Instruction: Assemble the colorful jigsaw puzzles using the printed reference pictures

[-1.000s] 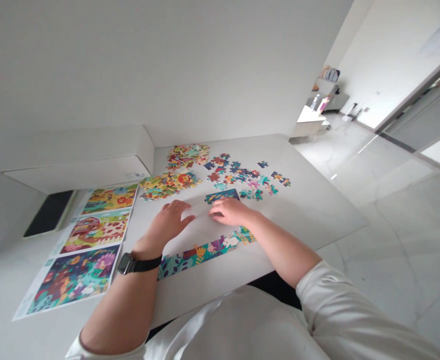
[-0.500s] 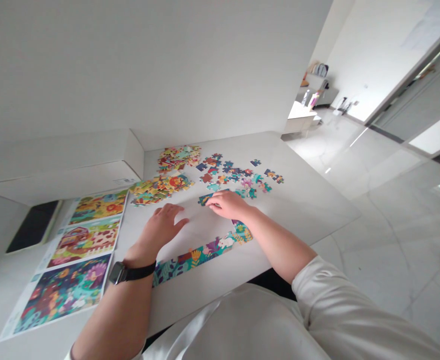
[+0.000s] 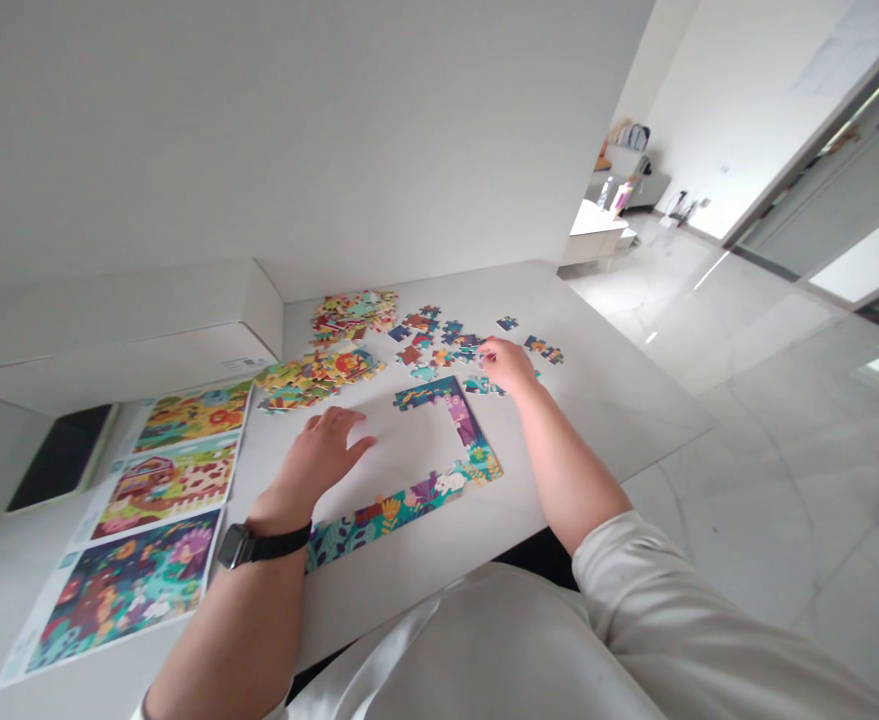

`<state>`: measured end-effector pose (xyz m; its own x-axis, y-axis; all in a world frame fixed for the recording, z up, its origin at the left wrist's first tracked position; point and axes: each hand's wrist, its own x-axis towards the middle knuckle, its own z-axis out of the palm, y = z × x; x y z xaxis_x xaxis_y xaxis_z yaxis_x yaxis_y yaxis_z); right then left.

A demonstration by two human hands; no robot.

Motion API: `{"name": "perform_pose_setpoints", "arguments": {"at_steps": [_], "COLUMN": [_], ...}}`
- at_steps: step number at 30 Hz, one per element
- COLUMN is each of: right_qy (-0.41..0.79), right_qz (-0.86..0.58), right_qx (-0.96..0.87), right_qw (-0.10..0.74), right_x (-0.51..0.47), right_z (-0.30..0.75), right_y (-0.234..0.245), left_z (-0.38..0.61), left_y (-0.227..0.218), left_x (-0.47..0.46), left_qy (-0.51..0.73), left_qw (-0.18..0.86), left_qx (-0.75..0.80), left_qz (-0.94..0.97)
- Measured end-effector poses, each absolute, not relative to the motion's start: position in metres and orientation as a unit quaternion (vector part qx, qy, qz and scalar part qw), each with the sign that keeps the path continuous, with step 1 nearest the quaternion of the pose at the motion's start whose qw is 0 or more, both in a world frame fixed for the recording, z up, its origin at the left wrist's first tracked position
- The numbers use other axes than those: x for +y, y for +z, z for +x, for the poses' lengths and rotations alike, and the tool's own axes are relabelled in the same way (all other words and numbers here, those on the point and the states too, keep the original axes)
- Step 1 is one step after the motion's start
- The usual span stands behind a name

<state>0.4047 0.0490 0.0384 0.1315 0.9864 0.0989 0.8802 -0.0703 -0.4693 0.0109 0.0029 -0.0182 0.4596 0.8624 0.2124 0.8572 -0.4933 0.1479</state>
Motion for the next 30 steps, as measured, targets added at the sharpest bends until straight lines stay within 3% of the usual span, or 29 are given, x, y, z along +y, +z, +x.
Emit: {"name": "perform_pose_setpoints", "arguments": {"at_steps": [6, 22, 30], "right_qy": [0.082, 0.078, 0.049], "right_qz": [-0.781, -0.773, -0.749], "right_qx": [-0.589, -0.627, -0.654], "right_qw": [0.190, 0.046, 0.097], "right_x": [0.053, 0.048, 0.049], "right_z": [0.420, 0.406, 0.398], "right_y": [0.032, 0.033, 0.024], "left_z": [0.011, 0.017, 0.020], "left_y": [-0.019, -0.013, -0.006], "left_x": [0.004, 0.001, -0.006], "left_qy": [0.123, 0.094, 0.094], "left_qw": [0.024, 0.042, 0.051], "left_qx": [0.508, 0.527, 0.529], "left_qz": [0.852, 0.844, 0.842]}}
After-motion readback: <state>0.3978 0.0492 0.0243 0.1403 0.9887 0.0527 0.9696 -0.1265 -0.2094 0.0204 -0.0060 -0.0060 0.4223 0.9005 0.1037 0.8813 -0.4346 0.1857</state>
